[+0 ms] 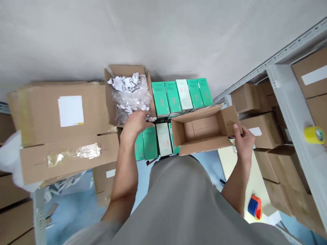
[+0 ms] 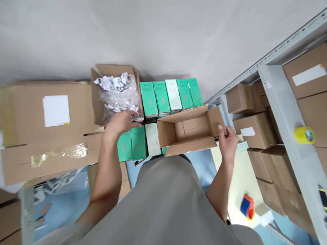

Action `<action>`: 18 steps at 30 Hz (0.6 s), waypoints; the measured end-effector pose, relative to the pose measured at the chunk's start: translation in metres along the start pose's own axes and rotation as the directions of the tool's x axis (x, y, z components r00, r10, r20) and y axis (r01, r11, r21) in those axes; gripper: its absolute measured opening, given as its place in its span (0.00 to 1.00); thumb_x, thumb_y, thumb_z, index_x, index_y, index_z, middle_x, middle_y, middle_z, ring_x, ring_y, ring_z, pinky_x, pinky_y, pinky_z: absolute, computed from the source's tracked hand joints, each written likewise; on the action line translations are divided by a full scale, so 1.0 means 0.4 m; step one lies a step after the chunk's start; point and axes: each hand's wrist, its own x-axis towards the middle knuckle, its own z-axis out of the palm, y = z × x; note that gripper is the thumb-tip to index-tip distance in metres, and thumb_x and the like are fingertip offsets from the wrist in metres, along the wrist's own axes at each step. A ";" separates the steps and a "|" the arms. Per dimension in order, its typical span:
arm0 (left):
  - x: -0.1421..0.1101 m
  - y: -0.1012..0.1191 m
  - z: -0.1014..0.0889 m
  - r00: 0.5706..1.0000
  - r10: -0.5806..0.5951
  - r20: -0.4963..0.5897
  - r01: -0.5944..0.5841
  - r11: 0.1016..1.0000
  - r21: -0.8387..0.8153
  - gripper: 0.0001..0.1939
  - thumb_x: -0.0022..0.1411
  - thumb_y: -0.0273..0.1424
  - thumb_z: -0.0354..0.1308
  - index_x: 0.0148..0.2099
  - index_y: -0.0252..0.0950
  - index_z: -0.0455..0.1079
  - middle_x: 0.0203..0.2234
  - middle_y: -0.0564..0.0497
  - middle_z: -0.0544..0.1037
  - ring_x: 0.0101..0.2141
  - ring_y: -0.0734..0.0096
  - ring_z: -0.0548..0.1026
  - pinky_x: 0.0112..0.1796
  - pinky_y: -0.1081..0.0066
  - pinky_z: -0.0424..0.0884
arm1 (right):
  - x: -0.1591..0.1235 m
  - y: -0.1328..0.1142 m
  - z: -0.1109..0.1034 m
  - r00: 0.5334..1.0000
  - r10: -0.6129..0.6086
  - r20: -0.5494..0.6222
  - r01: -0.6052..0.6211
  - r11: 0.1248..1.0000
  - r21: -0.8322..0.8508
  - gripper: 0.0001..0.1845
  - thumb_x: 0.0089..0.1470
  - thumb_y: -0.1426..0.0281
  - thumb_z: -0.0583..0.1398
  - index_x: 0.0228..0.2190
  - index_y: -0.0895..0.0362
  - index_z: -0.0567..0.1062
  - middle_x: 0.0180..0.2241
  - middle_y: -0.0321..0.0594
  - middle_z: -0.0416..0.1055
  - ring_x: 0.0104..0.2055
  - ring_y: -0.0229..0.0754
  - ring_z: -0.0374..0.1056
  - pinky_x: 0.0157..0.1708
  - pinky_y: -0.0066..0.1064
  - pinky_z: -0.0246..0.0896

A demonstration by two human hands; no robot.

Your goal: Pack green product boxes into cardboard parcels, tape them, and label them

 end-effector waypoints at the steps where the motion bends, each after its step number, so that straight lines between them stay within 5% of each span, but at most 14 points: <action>1: -0.004 0.002 0.008 1.000 0.003 -0.013 -0.004 1.000 -0.006 0.19 0.62 0.46 0.73 0.51 0.43 0.88 0.49 0.41 0.89 0.54 0.39 0.85 0.54 0.56 0.77 | -0.003 -0.001 -0.001 1.000 0.006 -0.007 -0.006 1.000 -0.008 0.35 0.61 0.33 0.64 0.27 0.52 0.72 0.24 0.33 0.64 0.29 0.41 0.61 0.30 0.33 0.64; 9: -0.052 0.024 -0.038 0.986 0.007 -0.164 -0.064 0.937 -0.343 0.24 0.67 0.54 0.66 0.47 0.39 0.87 0.41 0.44 0.90 0.42 0.51 0.86 0.46 0.61 0.79 | -0.006 -0.048 0.001 1.000 -0.003 -0.013 0.002 0.998 -0.058 0.38 0.60 0.30 0.62 0.25 0.51 0.68 0.23 0.31 0.58 0.29 0.41 0.57 0.28 0.32 0.57; 14: -0.145 0.150 -0.051 0.974 0.124 -0.188 -0.217 0.729 -0.649 0.27 0.68 0.57 0.69 0.54 0.41 0.85 0.46 0.45 0.89 0.45 0.53 0.86 0.49 0.58 0.84 | -0.005 -0.075 0.006 1.000 -0.028 -0.007 0.028 0.998 -0.064 0.38 0.62 0.31 0.61 0.24 0.51 0.66 0.23 0.30 0.56 0.29 0.40 0.55 0.28 0.32 0.54; 18: -0.186 0.263 0.033 0.941 0.311 -0.130 -0.323 0.725 -0.608 0.21 0.74 0.53 0.65 0.56 0.44 0.86 0.50 0.45 0.89 0.48 0.52 0.86 0.52 0.56 0.84 | -0.008 -0.076 0.002 0.999 -0.038 0.015 0.039 0.997 -0.071 0.38 0.63 0.31 0.60 0.25 0.50 0.64 0.25 0.30 0.54 0.29 0.39 0.52 0.28 0.32 0.52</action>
